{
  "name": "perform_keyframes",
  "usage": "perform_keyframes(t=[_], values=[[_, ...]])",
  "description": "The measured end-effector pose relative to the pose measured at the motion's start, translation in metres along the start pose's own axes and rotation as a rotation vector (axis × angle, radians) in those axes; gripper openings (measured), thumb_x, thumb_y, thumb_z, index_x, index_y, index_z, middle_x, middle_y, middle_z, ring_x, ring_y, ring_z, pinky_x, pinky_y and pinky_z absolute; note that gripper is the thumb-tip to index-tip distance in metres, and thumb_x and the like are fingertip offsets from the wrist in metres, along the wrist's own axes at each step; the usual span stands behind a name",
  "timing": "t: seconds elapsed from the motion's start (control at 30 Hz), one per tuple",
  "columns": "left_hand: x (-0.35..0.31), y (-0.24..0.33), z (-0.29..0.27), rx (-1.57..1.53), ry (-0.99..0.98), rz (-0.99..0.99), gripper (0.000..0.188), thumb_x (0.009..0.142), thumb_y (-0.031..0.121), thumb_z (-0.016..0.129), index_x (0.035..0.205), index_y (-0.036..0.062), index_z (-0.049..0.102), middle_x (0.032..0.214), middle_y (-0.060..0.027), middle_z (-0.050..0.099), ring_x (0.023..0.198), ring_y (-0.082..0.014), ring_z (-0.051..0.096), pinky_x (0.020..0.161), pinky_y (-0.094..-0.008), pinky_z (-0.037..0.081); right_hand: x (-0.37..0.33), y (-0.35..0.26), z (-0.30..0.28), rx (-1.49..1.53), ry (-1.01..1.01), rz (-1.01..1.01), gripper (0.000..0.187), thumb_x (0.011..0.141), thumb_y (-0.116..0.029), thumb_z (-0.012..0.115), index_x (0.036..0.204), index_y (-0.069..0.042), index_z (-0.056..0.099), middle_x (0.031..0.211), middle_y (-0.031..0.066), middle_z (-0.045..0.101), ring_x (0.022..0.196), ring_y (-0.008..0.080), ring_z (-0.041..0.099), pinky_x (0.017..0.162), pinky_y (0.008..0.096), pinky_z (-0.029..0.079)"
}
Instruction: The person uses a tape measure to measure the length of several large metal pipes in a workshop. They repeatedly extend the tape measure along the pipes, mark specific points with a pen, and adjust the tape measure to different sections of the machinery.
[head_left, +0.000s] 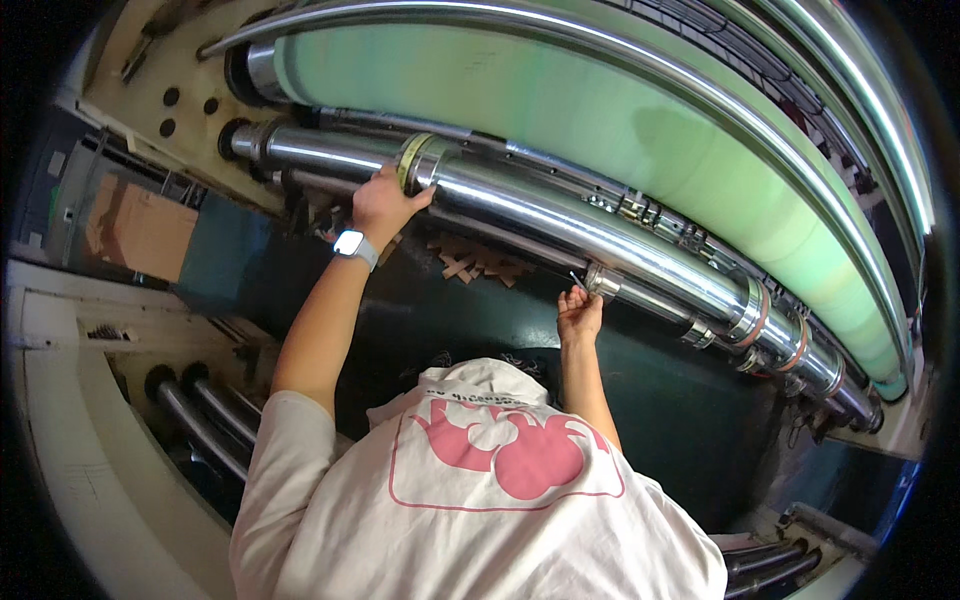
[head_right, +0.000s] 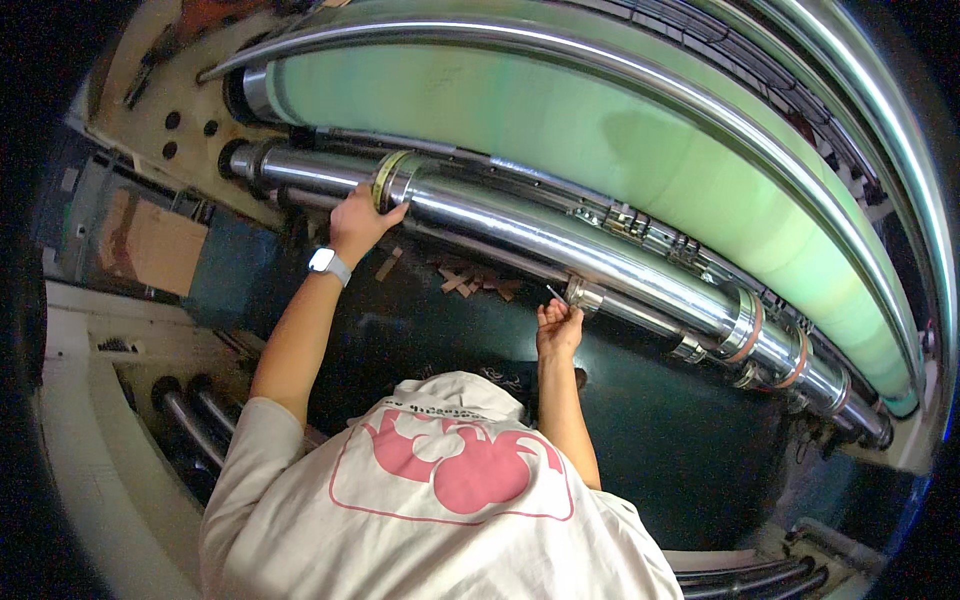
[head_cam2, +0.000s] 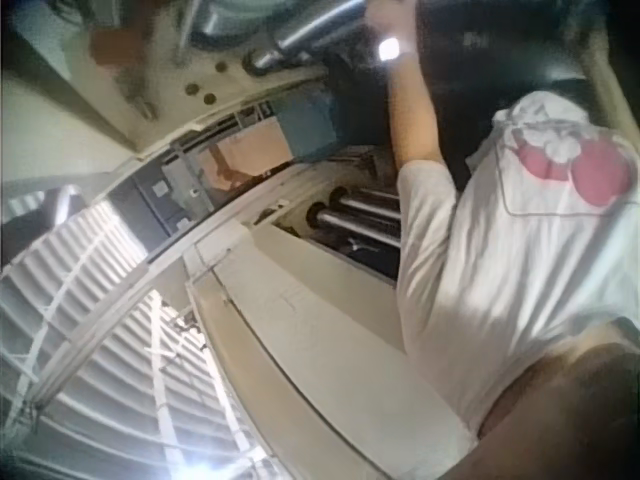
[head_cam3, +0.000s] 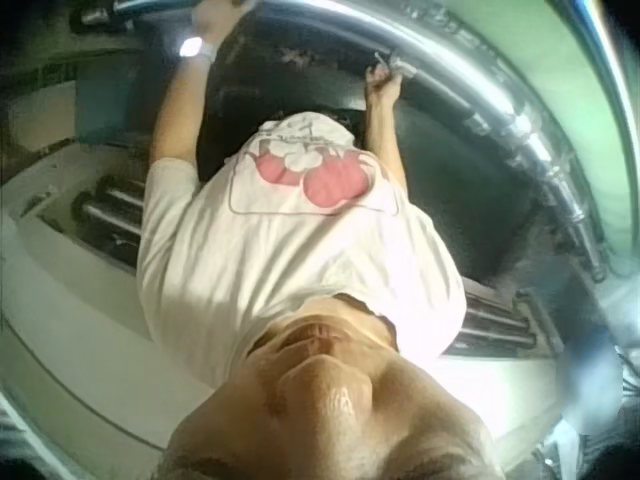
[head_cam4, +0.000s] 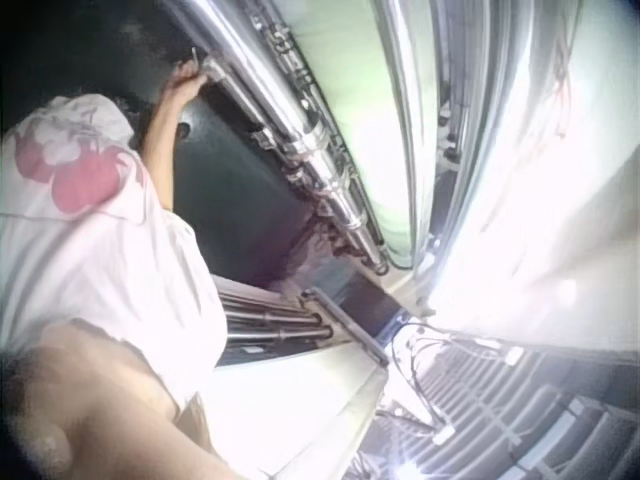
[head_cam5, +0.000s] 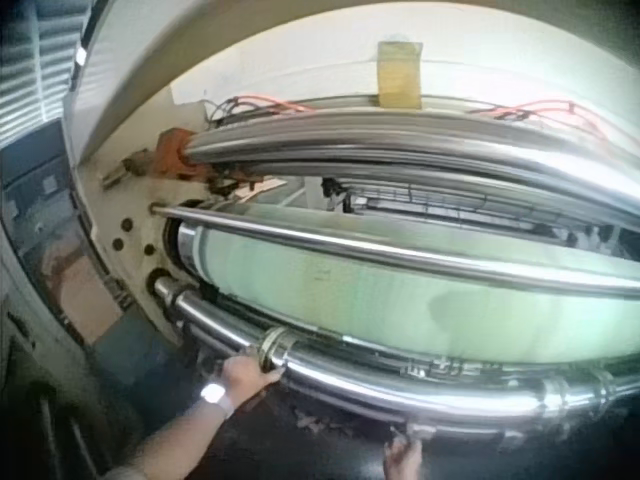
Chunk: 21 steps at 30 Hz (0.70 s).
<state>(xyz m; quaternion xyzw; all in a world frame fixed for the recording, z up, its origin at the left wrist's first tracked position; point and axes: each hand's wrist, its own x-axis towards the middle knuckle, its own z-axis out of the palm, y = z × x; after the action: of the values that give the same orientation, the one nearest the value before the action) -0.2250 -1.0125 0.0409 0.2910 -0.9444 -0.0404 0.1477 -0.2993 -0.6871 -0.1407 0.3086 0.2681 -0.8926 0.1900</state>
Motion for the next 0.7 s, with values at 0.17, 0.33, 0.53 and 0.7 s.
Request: perform_keyframes(t=[0.17,0.33,0.53,0.7], values=[[0.003,0.004,-0.007,-0.056,-0.102,-0.05,0.07,0.067,0.056,0.063,0.098,-0.0056,0.05,0.082,-0.0245,0.059,0.077,-0.0372,0.059,0.068,-0.0421,0.049,-0.001,0.015,-0.02,-0.132,-0.067,0.1,0.032,0.09,-0.026,0.036,0.09,0.001,0.054,0.088,0.0136,0.063,0.071,0.0195,0.061,0.072,0.0349,0.049],[-0.011,-0.018,0.0,-0.251,-0.023,-0.03,0.05,0.072,0.044,0.066,0.089,-0.0011,0.052,0.073,-0.0176,0.06,0.069,-0.0319,0.059,0.06,-0.0376,0.048,-0.048,0.047,0.008,-0.613,-0.38,0.204,0.023,0.09,-0.025,0.044,0.086,-0.003,0.051,0.089,0.013,0.06,0.078,0.0229,0.06,0.073,0.0352,0.05],[-0.068,-0.044,0.047,-0.786,-0.189,-0.285,0.037,0.08,0.036,0.061,0.079,-0.0008,0.057,0.069,-0.0087,0.059,0.055,-0.0167,0.055,0.053,-0.0294,0.044,-0.066,0.072,0.088,-1.689,-1.051,-0.615,0.014,0.086,-0.019,0.051,0.086,-0.005,0.052,0.077,0.0138,0.056,0.071,0.0303,0.058,0.061,0.0381,0.047],[-0.085,-0.016,0.05,-1.391,-0.422,-0.567,0.031,0.086,0.028,0.055,0.081,-0.0018,0.06,0.068,-0.0046,0.059,0.055,-0.0093,0.05,0.051,-0.0247,0.04,-0.054,0.103,0.148,-1.866,-1.073,-0.903,0.008,0.08,-0.013,0.055,0.083,-0.006,0.054,0.081,0.0156,0.053,0.074,0.0359,0.055,0.062,0.0415,0.045]])
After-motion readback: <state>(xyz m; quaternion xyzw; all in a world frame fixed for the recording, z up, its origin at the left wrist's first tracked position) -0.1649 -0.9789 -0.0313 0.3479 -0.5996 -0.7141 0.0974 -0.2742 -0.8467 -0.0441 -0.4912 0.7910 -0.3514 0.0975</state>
